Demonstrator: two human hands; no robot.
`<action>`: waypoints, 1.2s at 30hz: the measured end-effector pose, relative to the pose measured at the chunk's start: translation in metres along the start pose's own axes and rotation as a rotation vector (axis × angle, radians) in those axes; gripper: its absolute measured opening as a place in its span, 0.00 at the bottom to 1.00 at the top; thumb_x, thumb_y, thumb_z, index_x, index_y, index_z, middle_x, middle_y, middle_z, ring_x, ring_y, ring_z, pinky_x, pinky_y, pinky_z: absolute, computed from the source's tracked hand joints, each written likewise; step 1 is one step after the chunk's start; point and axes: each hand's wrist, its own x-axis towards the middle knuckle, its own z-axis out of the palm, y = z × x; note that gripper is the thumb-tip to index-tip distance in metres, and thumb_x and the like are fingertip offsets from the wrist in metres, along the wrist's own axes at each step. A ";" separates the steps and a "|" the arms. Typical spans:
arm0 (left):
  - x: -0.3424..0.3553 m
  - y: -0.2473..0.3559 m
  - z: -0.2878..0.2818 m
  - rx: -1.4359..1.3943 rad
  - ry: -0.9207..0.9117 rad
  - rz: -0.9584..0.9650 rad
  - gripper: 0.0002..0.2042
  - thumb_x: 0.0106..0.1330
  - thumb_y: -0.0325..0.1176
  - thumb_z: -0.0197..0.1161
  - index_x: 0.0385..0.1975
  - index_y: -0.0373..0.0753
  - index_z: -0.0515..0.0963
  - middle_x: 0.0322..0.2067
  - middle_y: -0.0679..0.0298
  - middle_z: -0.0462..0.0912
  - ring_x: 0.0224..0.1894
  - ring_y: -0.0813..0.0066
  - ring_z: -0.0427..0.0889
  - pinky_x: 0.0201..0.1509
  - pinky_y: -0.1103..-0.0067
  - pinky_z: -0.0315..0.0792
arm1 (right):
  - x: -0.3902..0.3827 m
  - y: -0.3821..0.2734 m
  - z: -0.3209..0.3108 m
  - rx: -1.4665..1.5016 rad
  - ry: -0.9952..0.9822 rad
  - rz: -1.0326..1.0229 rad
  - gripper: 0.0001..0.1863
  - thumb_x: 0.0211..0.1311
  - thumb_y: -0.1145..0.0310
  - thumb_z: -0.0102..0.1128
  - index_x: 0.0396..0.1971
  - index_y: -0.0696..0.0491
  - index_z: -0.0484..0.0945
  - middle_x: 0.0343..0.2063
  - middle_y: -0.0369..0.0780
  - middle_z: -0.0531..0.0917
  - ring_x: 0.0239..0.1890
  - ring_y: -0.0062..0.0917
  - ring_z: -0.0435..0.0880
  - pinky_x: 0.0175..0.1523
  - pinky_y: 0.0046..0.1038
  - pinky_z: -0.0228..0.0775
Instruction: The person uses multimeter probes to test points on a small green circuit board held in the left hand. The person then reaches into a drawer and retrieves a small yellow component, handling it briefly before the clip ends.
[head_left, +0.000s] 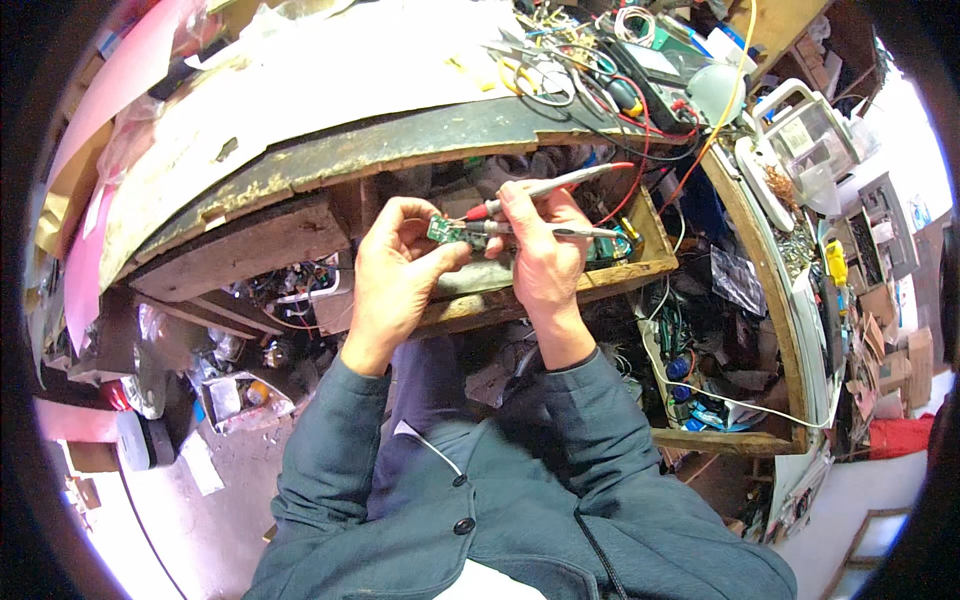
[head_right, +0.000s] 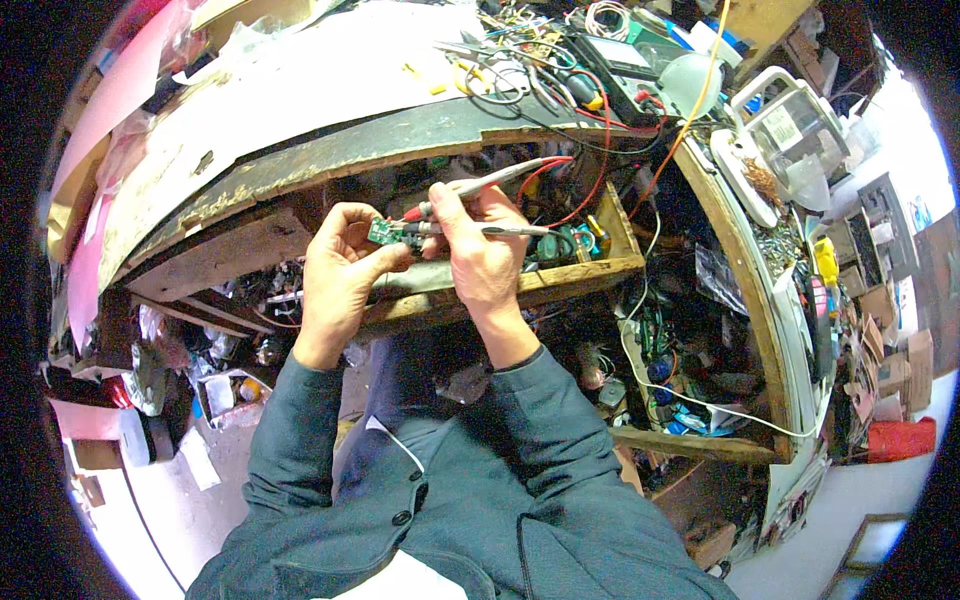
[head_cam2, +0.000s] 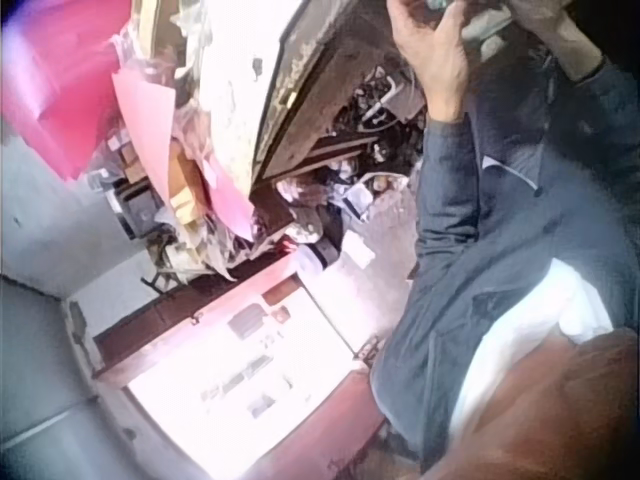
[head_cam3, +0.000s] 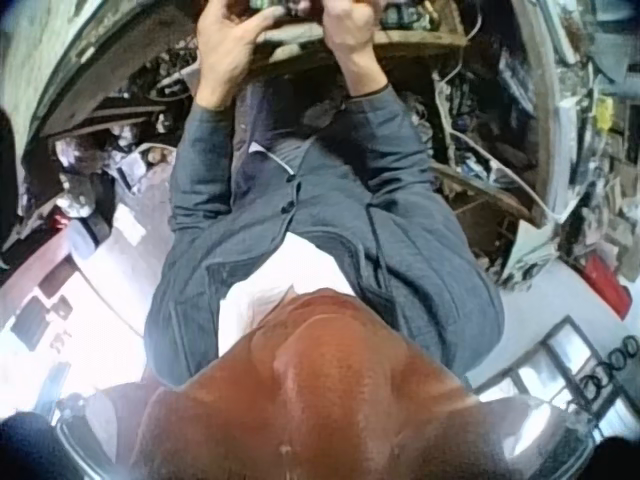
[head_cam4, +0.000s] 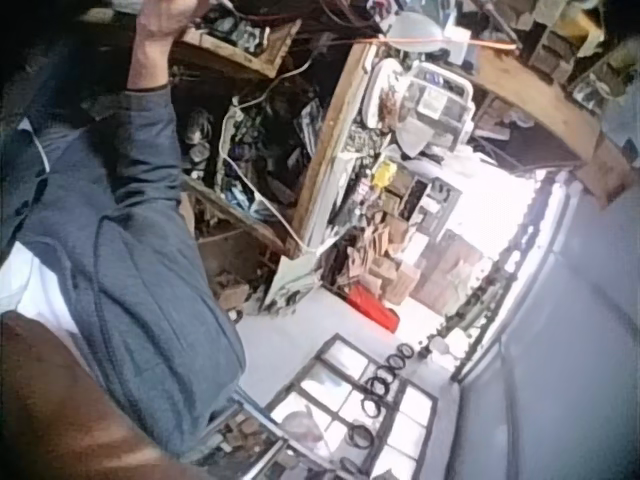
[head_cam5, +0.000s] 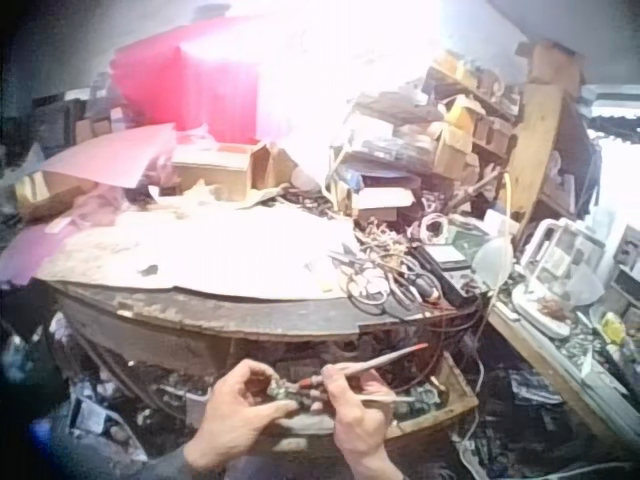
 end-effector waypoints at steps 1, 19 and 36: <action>0.000 0.001 0.000 0.000 0.005 -0.001 0.17 0.58 0.15 0.68 0.44 0.37 0.71 0.37 0.66 0.80 0.40 0.80 0.82 0.46 0.81 0.79 | 0.000 0.001 0.000 0.003 -0.002 -0.003 0.08 0.69 0.68 0.61 0.34 0.58 0.79 0.26 0.41 0.86 0.19 0.16 0.79 0.22 0.18 0.70; -0.001 0.002 0.001 0.001 0.008 0.004 0.17 0.58 0.16 0.68 0.45 0.37 0.72 0.39 0.64 0.80 0.42 0.78 0.82 0.47 0.80 0.79 | 0.000 0.002 0.000 0.027 -0.010 0.006 0.08 0.69 0.68 0.62 0.34 0.57 0.79 0.26 0.41 0.86 0.19 0.16 0.78 0.23 0.18 0.69; -0.002 -0.002 -0.005 0.177 0.019 0.022 0.22 0.66 0.27 0.63 0.60 0.31 0.74 0.41 0.65 0.84 0.40 0.83 0.79 0.46 0.82 0.74 | -0.011 0.008 0.002 -0.158 0.023 -0.248 0.06 0.66 0.71 0.66 0.36 0.58 0.81 0.25 0.37 0.85 0.20 0.13 0.76 0.24 0.15 0.67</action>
